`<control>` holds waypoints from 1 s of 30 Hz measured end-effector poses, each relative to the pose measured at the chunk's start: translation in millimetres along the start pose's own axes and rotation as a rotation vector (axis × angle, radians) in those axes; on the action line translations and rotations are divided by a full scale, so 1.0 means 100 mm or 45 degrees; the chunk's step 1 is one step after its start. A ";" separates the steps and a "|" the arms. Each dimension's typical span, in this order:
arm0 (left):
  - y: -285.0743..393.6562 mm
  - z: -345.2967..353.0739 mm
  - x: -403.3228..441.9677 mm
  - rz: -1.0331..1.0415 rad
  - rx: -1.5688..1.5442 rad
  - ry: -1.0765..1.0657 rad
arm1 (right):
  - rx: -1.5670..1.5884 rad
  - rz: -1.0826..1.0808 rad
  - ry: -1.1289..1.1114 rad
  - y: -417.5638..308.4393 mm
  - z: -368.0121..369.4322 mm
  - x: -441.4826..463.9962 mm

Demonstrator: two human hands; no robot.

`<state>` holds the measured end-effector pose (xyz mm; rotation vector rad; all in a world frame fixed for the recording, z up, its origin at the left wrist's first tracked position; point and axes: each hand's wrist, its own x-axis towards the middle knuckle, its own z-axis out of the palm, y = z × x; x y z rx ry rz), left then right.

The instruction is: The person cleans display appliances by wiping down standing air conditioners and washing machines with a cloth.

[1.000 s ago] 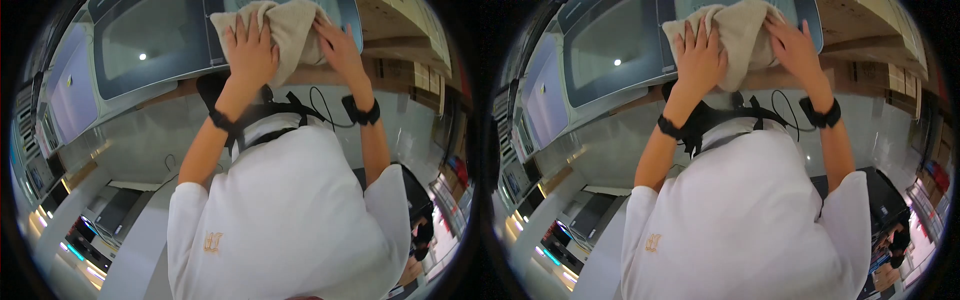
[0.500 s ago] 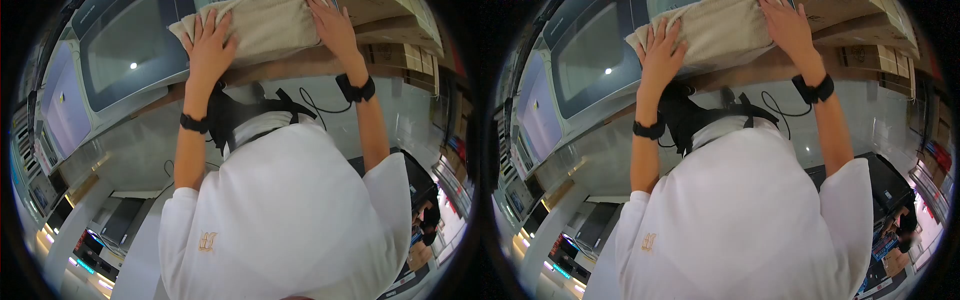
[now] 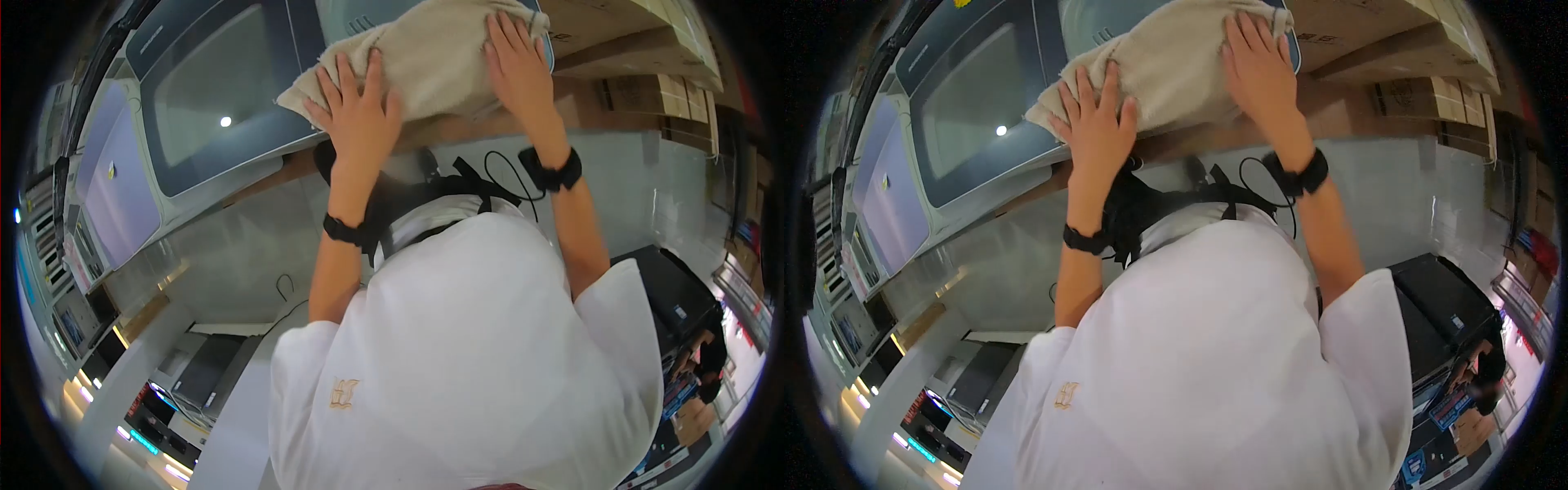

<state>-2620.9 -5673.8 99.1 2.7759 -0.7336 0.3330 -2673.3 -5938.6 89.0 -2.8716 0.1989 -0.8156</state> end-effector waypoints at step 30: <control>-1.03 0.14 0.57 0.011 -0.119 -0.033 | 0.420 -0.586 -0.849 -0.79 0.42 1.23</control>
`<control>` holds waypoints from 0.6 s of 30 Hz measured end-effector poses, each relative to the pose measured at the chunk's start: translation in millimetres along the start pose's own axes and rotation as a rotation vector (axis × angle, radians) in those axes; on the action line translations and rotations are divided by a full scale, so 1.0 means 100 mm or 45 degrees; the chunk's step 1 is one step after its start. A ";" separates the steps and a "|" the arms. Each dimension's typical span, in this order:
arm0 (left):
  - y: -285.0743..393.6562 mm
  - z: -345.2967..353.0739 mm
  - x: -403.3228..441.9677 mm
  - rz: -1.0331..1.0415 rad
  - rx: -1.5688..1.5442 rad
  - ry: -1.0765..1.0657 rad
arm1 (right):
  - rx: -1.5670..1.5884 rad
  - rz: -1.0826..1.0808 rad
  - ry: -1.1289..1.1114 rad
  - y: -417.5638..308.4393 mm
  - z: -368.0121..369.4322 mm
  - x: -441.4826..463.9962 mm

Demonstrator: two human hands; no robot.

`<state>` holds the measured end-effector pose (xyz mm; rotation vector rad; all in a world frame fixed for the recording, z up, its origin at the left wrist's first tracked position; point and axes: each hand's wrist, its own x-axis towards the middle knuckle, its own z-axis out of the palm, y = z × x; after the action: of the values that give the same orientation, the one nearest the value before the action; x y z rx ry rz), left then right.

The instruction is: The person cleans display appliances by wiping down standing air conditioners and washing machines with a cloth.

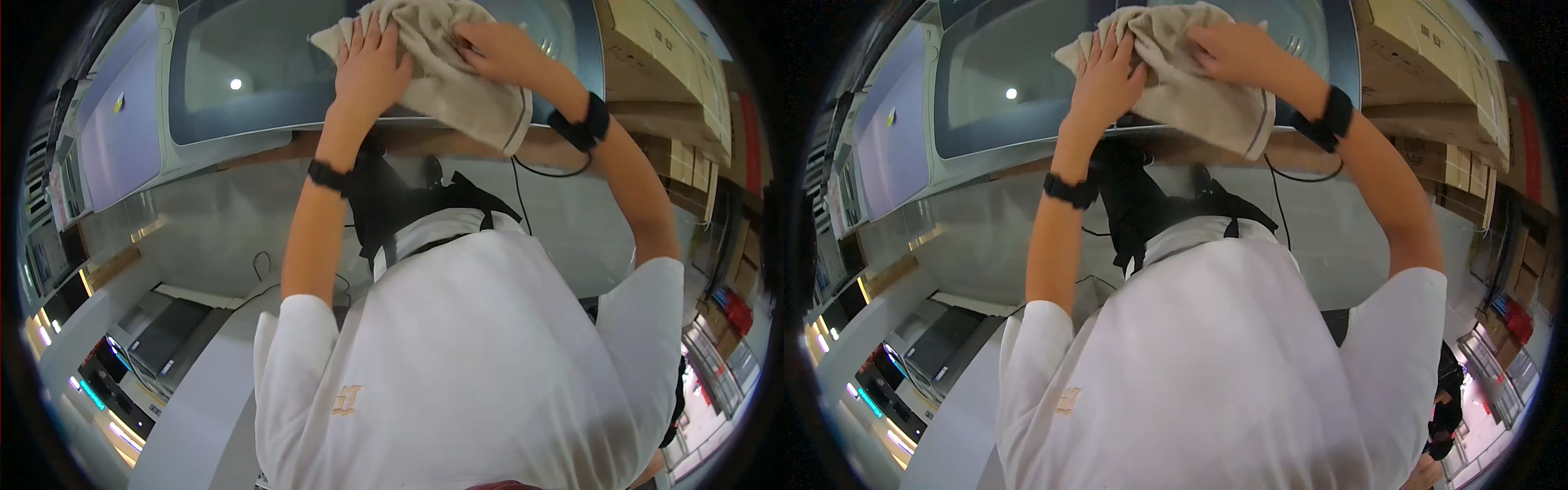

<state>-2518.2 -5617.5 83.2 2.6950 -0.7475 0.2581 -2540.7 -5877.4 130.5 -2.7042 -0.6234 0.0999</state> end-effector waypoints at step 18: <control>-1.29 -0.53 -0.23 -0.252 0.140 0.056 | -0.021 -0.378 -0.113 -0.79 0.28 1.49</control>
<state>-2474.3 -5483.1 92.3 2.8315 -0.4618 0.3168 -2442.6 -5737.2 135.1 -2.5999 -1.0477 0.1380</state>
